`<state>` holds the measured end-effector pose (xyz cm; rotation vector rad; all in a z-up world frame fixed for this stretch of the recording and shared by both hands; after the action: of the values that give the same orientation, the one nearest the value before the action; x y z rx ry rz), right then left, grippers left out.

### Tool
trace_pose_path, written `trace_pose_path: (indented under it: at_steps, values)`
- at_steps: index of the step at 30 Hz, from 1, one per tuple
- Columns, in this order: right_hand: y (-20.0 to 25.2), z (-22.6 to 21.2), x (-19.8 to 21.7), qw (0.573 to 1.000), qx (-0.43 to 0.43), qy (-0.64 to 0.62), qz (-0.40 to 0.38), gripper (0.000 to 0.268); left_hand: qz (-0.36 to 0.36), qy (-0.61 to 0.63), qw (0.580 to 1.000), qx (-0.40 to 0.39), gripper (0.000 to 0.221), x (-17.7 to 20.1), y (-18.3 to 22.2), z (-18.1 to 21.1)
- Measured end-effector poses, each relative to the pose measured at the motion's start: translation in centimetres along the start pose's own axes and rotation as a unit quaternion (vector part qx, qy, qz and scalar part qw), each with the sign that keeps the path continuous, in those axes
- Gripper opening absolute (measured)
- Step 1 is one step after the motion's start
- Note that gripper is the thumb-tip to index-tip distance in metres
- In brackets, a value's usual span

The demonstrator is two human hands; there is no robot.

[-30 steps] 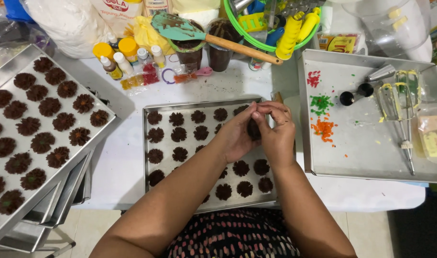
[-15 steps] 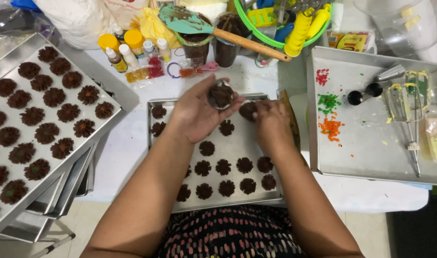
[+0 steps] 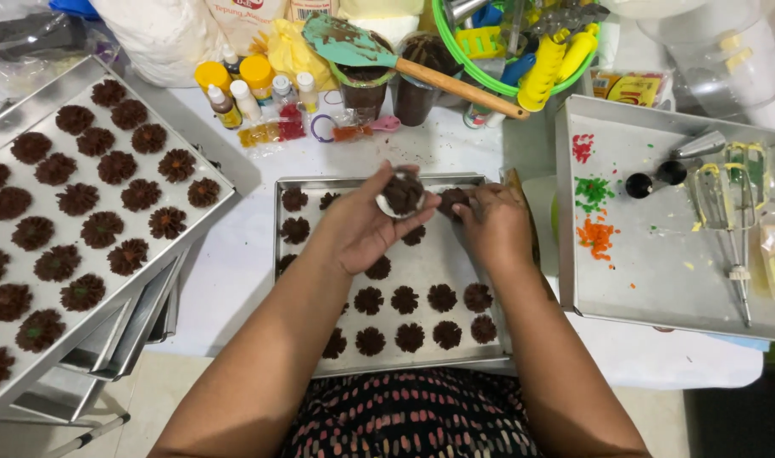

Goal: Placing small chocolate pieces onto flower-shaped cookies on a baking tray

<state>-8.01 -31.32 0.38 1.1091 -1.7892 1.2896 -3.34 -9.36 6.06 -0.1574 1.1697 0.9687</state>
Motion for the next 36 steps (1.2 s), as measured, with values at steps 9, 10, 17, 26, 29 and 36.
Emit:
trace_pose_path:
  at_steps: [9,10,17,26,29,36]
  values:
    - [1.7,-3.6,5.6,0.931,0.021,-0.363,0.006,0.048,-0.019,0.051,0.995,0.081,0.047,1.0,-2.9,-4.8]
    - [2.0,-3.1,5.0,0.932,0.021,-0.363,0.006,0.048,-0.019,0.051,0.995,0.081,0.047,1.0,-3.2,-5.3]
    - [2.0,-2.1,5.2,0.955,0.067,-0.284,0.057,0.028,-0.021,0.026,0.997,0.064,0.027,3.0,-7.2,-8.9]
    - [1.5,-1.2,4.1,0.967,0.091,-0.219,0.095,0.015,0.001,-0.029,0.999,0.033,0.023,1.7,-7.9,-8.9]
    - [1.5,-2.0,5.2,0.959,0.072,-0.262,0.084,0.020,0.000,0.013,0.999,0.051,0.028,0.9,-7.1,-7.6]
    - [1.5,-1.5,4.4,0.951,0.057,-0.297,0.057,0.043,-0.034,0.058,0.995,0.079,0.045,-0.7,-5.6,-6.8]
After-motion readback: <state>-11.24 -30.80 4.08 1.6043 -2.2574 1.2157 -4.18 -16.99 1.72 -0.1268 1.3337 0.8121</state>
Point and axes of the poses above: each hand's wrist, its own y-axis away from the middle knuckle, its own x-axis out of the back of the hand, z = x × y, the point moved 2 cm from there along -y, towards the middle knuckle, and after that the axes turned 2 degrees about -x, right-handed, at the moved point
